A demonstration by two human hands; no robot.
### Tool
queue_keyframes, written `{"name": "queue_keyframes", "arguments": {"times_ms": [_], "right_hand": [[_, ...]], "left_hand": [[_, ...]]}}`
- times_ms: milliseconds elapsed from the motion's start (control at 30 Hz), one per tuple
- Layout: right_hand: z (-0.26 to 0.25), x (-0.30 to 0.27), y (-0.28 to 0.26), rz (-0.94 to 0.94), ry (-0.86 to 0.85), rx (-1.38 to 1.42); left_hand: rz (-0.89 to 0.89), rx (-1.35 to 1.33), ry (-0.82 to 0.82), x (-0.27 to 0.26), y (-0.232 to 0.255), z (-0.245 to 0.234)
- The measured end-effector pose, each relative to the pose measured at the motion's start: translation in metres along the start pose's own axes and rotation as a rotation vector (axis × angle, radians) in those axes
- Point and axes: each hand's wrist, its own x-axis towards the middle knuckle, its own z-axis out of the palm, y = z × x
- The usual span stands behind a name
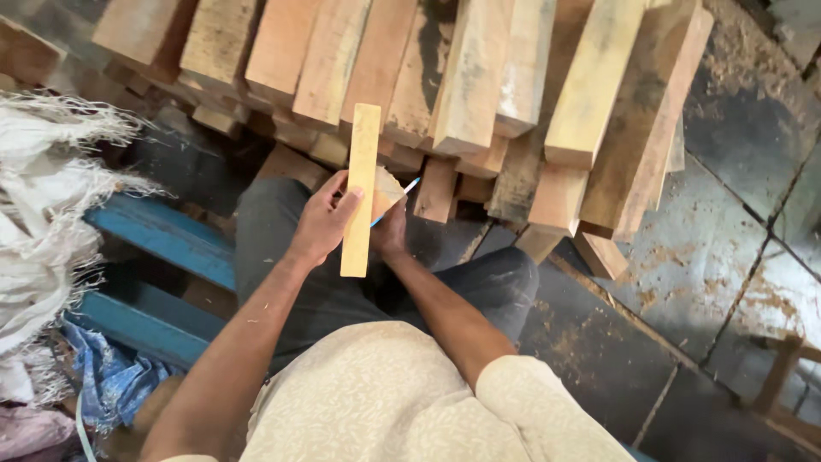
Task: The person sits on a blue pallet and repeatedly picks up small rectangular wooden blocks from a pile. They use a blue marker to draw lines on the blocks and then place them back into the pile.
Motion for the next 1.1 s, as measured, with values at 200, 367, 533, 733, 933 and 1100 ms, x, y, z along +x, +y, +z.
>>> {"name": "queue_keyframes", "arguments": {"times_ms": [200,367,533,733,933,1100], "right_hand": [[-0.044,0.048,-0.111,0.074,-0.156,-0.372],[-0.065,0.134,-0.165,0.136,-0.151,-0.539],[-0.062,0.315,-0.112,0.269,-0.071,-0.693],[-0.061,0.374,-0.047,0.070,-0.339,-0.920],[-0.039,0.261,-0.123,-0.142,-0.510,-0.852],[-0.038,0.245,-0.105,-0.562,-0.501,-1.140]], "left_hand": [[0.057,-0.336,0.211,-0.012,0.027,-0.045],[0.160,-0.514,0.262,-0.035,0.043,-0.079],[0.140,-0.498,0.311,-0.048,0.031,-0.080],[0.096,-0.489,0.401,-0.058,0.020,-0.094],[0.090,-0.468,0.375,-0.048,0.012,-0.099],[0.083,-0.515,0.362,-0.048,0.012,-0.093]]}}
